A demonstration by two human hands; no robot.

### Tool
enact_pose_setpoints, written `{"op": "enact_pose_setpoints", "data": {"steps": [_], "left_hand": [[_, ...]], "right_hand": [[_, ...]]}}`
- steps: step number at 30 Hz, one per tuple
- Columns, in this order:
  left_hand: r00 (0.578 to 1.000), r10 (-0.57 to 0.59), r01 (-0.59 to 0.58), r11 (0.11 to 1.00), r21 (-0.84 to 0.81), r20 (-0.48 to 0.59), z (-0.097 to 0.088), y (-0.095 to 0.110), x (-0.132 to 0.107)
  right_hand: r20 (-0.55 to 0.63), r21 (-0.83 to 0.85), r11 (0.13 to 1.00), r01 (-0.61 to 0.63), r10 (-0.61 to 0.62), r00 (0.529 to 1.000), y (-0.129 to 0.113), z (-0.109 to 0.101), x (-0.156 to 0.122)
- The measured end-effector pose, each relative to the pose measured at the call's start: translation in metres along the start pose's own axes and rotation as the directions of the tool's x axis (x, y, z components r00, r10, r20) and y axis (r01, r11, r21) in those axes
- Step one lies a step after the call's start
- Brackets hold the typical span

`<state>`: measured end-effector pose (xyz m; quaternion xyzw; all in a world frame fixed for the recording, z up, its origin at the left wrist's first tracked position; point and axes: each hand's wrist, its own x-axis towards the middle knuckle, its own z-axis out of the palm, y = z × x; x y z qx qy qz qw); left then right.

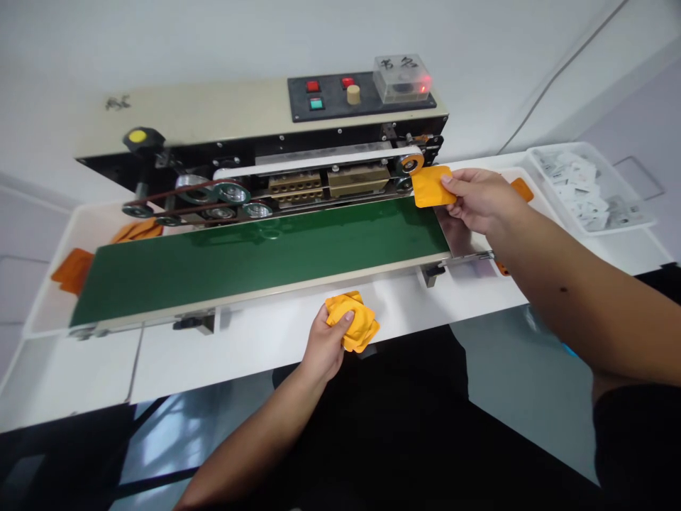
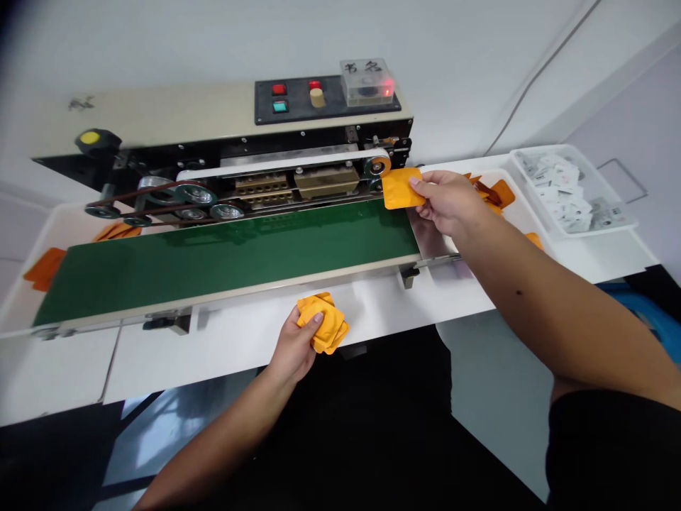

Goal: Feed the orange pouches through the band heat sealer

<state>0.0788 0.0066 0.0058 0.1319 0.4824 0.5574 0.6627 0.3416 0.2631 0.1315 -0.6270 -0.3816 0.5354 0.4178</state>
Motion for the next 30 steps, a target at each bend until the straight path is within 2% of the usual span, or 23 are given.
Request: {"op": "enact_pose_setpoints", "data": {"steps": [9,12,14,16,18,20,23,26,30], "left_hand": [[1.000,-0.007,0.007,1.000,0.002,-0.016,-0.004,-0.002,-0.001],[1.000,-0.006,0.006,1.000,-0.002,-0.014,-0.005,-0.001,-0.001],[1.000,-0.001,0.001,1.000,-0.004,-0.013,-0.005,-0.001,-0.002],[1.000,0.001,-0.001,1.000,-0.006,-0.011,-0.003,0.000,-0.003],[1.000,-0.001,0.001,1.000,-0.011,0.002,0.001,0.001,-0.003],[1.000,-0.006,0.006,1.000,-0.016,0.022,0.008,0.001,-0.003],[0.999,-0.006,0.007,1.000,-0.029,0.039,0.021,0.000,-0.001],[0.999,0.015,-0.013,0.999,-0.047,0.053,0.035,-0.002,0.001],[0.997,0.044,-0.039,0.997,-0.072,0.071,0.050,-0.005,0.003]], "right_hand": [[0.097,-0.034,0.999,-0.038,0.041,0.994,-0.007,0.010,-0.006],[0.079,-0.081,0.997,0.014,-0.008,0.997,-0.007,0.007,-0.016],[0.025,-0.113,0.988,0.101,-0.099,0.995,-0.001,0.002,-0.032],[0.000,-0.140,0.966,0.219,-0.221,0.975,0.012,-0.004,-0.059],[0.069,-0.168,0.928,0.332,-0.325,0.943,0.034,-0.010,-0.093],[0.215,-0.207,0.904,0.374,-0.331,0.919,0.061,-0.011,-0.127],[0.381,-0.268,0.893,0.363,-0.248,0.891,0.099,-0.005,-0.166],[0.421,-0.305,0.887,0.346,-0.200,0.885,0.126,0.009,-0.182],[0.361,-0.309,0.872,0.380,-0.263,0.895,0.142,0.023,-0.184]]}}
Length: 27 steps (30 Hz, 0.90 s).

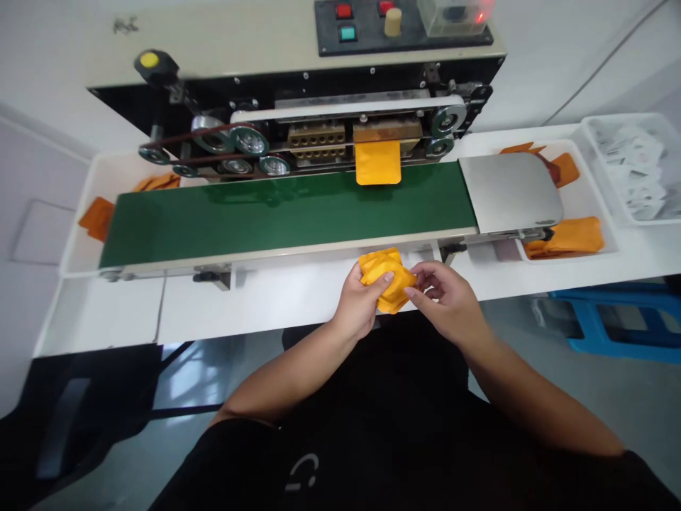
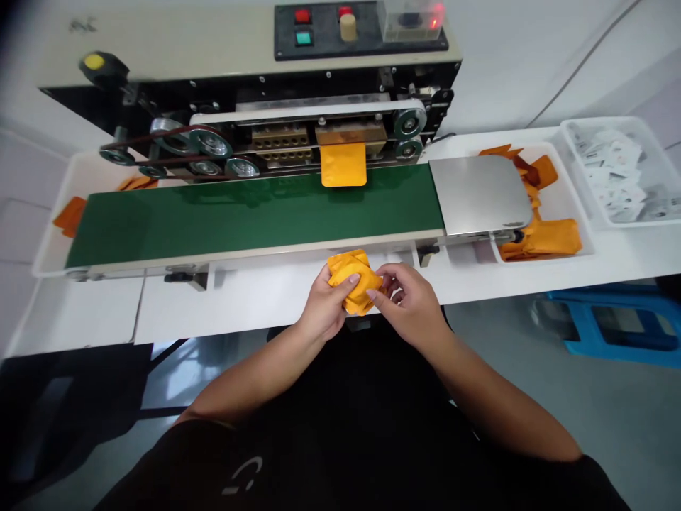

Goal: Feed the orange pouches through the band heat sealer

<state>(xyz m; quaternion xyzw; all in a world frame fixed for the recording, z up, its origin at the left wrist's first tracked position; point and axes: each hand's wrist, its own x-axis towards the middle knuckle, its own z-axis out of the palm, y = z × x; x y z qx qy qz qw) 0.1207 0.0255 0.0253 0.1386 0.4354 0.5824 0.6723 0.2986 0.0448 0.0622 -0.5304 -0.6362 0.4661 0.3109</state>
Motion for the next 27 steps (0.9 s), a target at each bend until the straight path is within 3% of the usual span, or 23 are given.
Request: {"op": "enact_pose_setpoints", "data": {"steps": [4,14,20,24,26,27], "left_hand": [[1.000,0.022,-0.022,1.000,-0.019,0.000,0.009,-0.002,0.000],[0.994,0.046,-0.048,0.999,0.025,0.099,0.007,-0.007,-0.003],[0.984,0.023,-0.038,0.996,0.080,0.176,0.005,-0.005,-0.007],[0.989,-0.001,-0.017,0.992,0.122,0.149,0.000,-0.003,-0.009],[0.993,-0.011,-0.004,0.992,0.128,0.118,-0.005,-0.003,-0.009],[0.995,-0.014,0.000,0.992,0.129,0.101,-0.008,-0.002,-0.010]], "right_hand": [[-0.110,-0.044,0.997,0.058,-0.062,0.992,0.006,0.002,0.003],[-0.166,-0.023,1.000,0.011,-0.014,0.986,0.007,-0.011,0.010],[-0.241,0.148,0.987,0.055,-0.018,0.970,0.007,-0.024,0.021],[-0.335,0.166,0.982,0.093,-0.033,0.942,0.005,-0.035,0.020],[-0.289,0.083,0.995,0.060,-0.034,0.957,0.000,-0.044,0.015],[-0.210,0.011,0.999,0.050,-0.047,0.977,-0.004,-0.048,0.011]]}}
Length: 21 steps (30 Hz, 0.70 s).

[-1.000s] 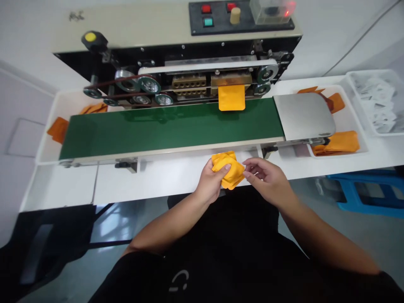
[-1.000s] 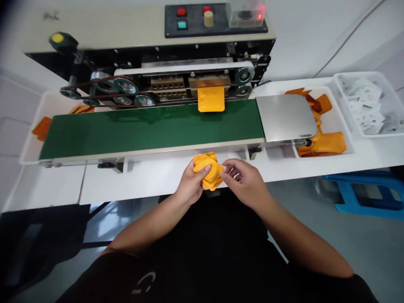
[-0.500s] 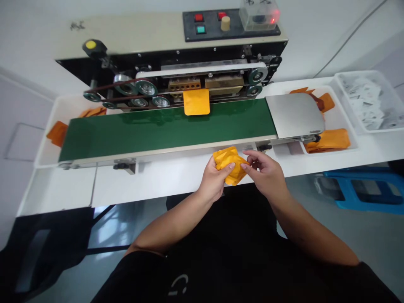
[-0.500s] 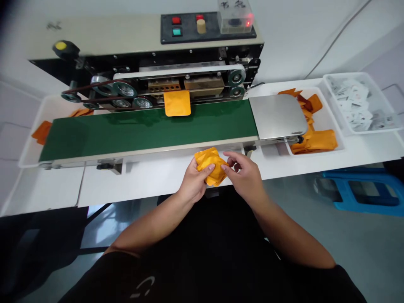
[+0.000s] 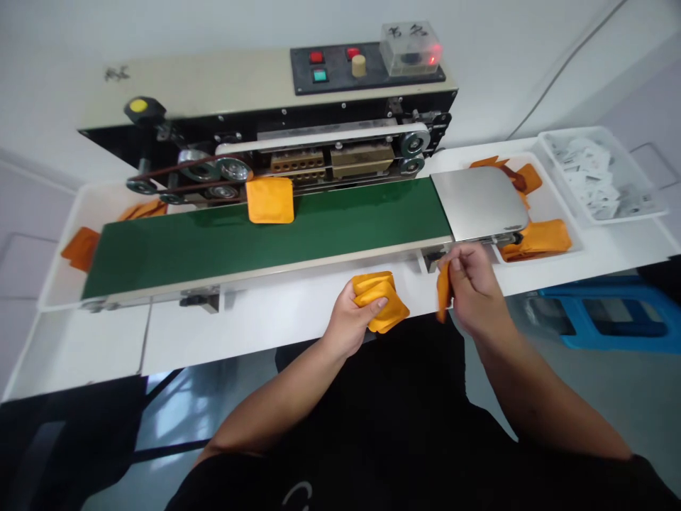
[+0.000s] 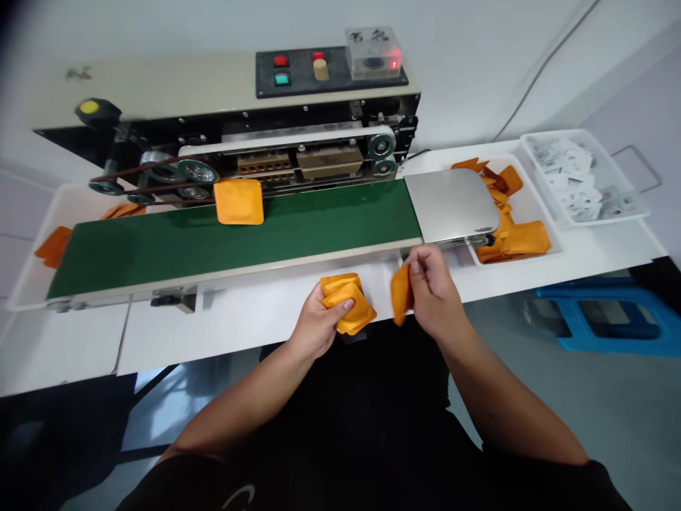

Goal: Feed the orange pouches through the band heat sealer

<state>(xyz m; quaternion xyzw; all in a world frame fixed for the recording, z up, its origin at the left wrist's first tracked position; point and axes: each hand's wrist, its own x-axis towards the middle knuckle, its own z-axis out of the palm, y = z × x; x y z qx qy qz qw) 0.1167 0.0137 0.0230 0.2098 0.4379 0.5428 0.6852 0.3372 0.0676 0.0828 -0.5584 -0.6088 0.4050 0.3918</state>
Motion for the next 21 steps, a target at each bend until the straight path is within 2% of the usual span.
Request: {"op": "enact_pose_setpoints", "data": {"steps": [1,2,3,5,6,8,10,11,12,13,15,16,18,20,21], "left_hand": [[1.000,-0.004,0.004,1.000,0.000,-0.017,-0.003,0.000,0.000],[0.999,-0.008,0.008,1.000,-0.001,-0.036,-0.007,0.000,-0.001],[0.998,-0.012,0.012,1.000,-0.002,-0.054,-0.011,0.000,-0.001],[0.995,-0.019,0.018,1.000,-0.003,-0.094,-0.020,-0.001,-0.001],[0.994,-0.022,0.023,1.000,0.001,-0.110,-0.024,-0.001,-0.001],[0.990,-0.021,0.023,1.000,0.010,-0.138,-0.031,-0.002,-0.001],[0.988,-0.011,0.013,1.000,0.017,-0.156,-0.036,-0.004,-0.001],[0.987,-0.004,0.007,1.000,0.019,-0.162,-0.037,-0.005,-0.001],[0.986,0.003,0.001,1.000,0.021,-0.168,-0.038,-0.006,-0.001],[0.985,0.007,-0.003,1.000,0.024,-0.173,-0.039,-0.006,-0.001],[0.984,0.014,-0.008,0.999,0.034,-0.179,-0.039,-0.007,-0.001],[0.983,0.017,-0.010,0.999,0.040,-0.181,-0.039,-0.006,-0.001],[0.983,0.021,-0.013,0.999,0.049,-0.181,-0.038,-0.005,-0.001],[0.982,0.027,-0.019,0.999,0.046,-0.186,-0.037,-0.004,-0.001],[0.981,0.030,-0.022,0.999,0.041,-0.190,-0.037,-0.003,-0.001]], "right_hand": [[0.129,-0.084,0.996,0.026,-0.015,0.992,-0.005,-0.005,-0.004],[0.290,-0.165,0.983,0.077,-0.026,0.957,-0.011,-0.009,-0.009],[0.459,-0.228,0.963,0.144,-0.024,0.888,-0.018,-0.012,-0.014],[0.727,-0.280,0.923,0.265,0.024,0.687,-0.032,-0.015,-0.026],[0.810,-0.268,0.915,0.301,0.046,0.584,-0.037,-0.015,-0.032],[0.911,-0.183,0.936,0.300,0.047,0.410,-0.042,-0.013,-0.042],[0.961,-0.065,0.979,0.191,0.010,0.277,-0.036,-0.007,-0.050],[0.970,-0.020,0.996,0.089,-0.002,0.241,-0.029,-0.002,-0.054],[0.973,0.006,0.999,-0.047,0.005,0.231,-0.019,0.004,-0.058],[0.970,0.020,0.978,-0.209,0.032,0.239,-0.008,0.011,-0.064],[0.952,0.043,0.848,-0.528,0.125,0.279,0.012,0.031,-0.078],[0.943,0.057,0.765,-0.641,0.170,0.287,0.021,0.042,-0.086],[0.946,0.064,0.632,-0.773,0.208,0.248,0.030,0.064,-0.102],[0.970,0.058,0.565,-0.823,0.162,0.179,0.028,0.079,-0.111],[0.978,0.070,0.556,-0.828,0.124,0.166,0.023,0.082,-0.112]]}}
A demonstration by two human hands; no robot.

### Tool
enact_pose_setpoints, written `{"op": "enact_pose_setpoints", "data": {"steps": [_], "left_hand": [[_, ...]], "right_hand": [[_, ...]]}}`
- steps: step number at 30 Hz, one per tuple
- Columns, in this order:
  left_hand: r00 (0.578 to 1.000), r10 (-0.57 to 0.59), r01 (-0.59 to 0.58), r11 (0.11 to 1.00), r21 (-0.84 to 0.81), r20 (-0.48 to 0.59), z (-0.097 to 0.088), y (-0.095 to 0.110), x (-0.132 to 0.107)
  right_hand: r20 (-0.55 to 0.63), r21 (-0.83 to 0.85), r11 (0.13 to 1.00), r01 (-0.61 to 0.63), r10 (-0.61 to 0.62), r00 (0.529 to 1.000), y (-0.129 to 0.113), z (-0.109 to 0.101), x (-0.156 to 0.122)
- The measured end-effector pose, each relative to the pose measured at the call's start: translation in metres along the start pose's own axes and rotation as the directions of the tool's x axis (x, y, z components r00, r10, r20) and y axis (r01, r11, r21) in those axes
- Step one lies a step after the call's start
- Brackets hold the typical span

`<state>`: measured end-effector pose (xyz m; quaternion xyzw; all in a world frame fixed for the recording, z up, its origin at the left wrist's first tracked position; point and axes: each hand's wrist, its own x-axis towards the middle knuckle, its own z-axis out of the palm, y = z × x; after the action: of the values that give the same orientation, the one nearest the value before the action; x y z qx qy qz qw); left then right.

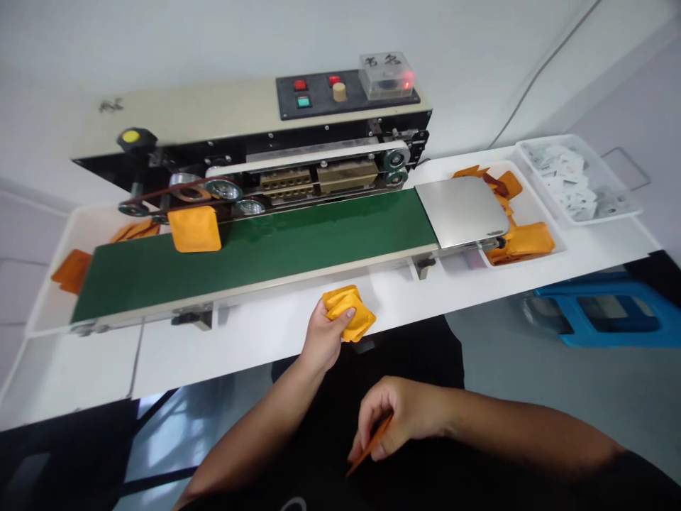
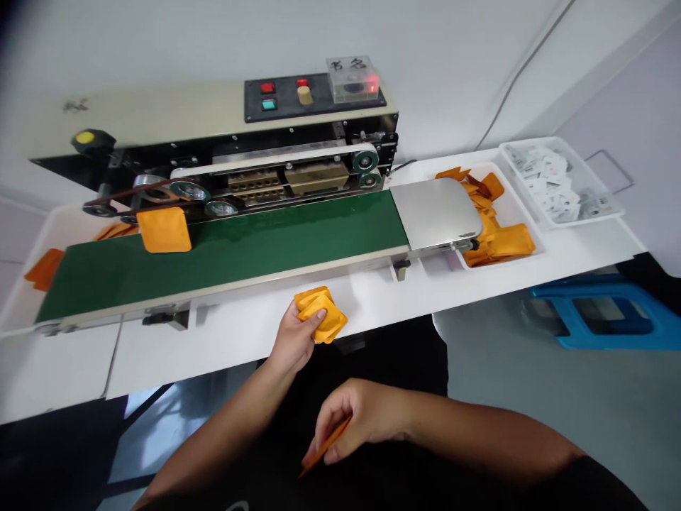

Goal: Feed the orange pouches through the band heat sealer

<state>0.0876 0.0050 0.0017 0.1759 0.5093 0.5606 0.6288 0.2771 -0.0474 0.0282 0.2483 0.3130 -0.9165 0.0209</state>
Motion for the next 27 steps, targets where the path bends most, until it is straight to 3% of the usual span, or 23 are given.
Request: {"op": "enact_pose_setpoints", "data": {"steps": [2,4,6,7,8,10,12,15,18,24,27], "left_hand": [[1.000,0.006,-0.006,1.000,-0.008,-0.012,0.000,0.001,0.001],[1.000,0.003,-0.003,1.000,-0.007,-0.018,-0.002,0.002,0.002],[1.000,-0.002,0.002,1.000,-0.007,-0.014,-0.005,0.002,0.003],[1.000,-0.002,0.002,1.000,-0.007,-0.011,-0.006,0.002,0.003],[1.000,0.000,0.000,1.000,-0.006,-0.009,-0.007,0.002,0.003],[1.000,0.007,-0.007,1.000,0.002,-0.011,-0.009,0.002,0.003],[1.000,0.004,-0.004,1.000,0.010,-0.017,-0.009,0.002,0.003],[1.000,-0.010,0.010,1.000,0.006,-0.023,-0.009,0.002,0.003],[1.000,-0.011,0.011,1.000,0.007,-0.025,-0.009,0.001,0.004],[1.000,0.008,-0.007,1.000,0.014,-0.027,-0.011,0.001,0.008],[1.000,0.003,-0.003,1.000,0.010,-0.031,-0.012,0.002,0.009]], "right_hand": [[0.030,-0.037,0.997,0.070,-0.069,0.997,-0.016,0.005,-0.006],[-0.037,-0.153,0.972,0.177,-0.184,0.982,-0.046,0.003,-0.025],[-0.165,-0.293,0.918,0.268,-0.324,0.931,-0.084,-0.008,-0.051],[-0.247,-0.311,0.897,0.315,-0.396,0.884,-0.104,-0.016,-0.065],[-0.345,-0.334,0.871,0.361,-0.470,0.812,-0.125,-0.026,-0.078],[-0.530,-0.412,0.796,0.444,-0.606,0.594,-0.166,-0.051,-0.098],[-0.641,-0.482,0.752,0.449,-0.652,0.405,-0.202,-0.078,-0.109],[-0.735,-0.511,0.759,0.403,-0.629,0.252,-0.244,-0.114,-0.110],[-0.797,-0.460,0.801,0.383,-0.563,0.221,-0.269,-0.136,-0.104],[-0.806,-0.393,0.840,0.373,-0.510,0.300,-0.286,-0.149,-0.094],[-0.821,-0.379,0.855,0.354,-0.487,0.298,-0.289,-0.149,-0.090]]}}
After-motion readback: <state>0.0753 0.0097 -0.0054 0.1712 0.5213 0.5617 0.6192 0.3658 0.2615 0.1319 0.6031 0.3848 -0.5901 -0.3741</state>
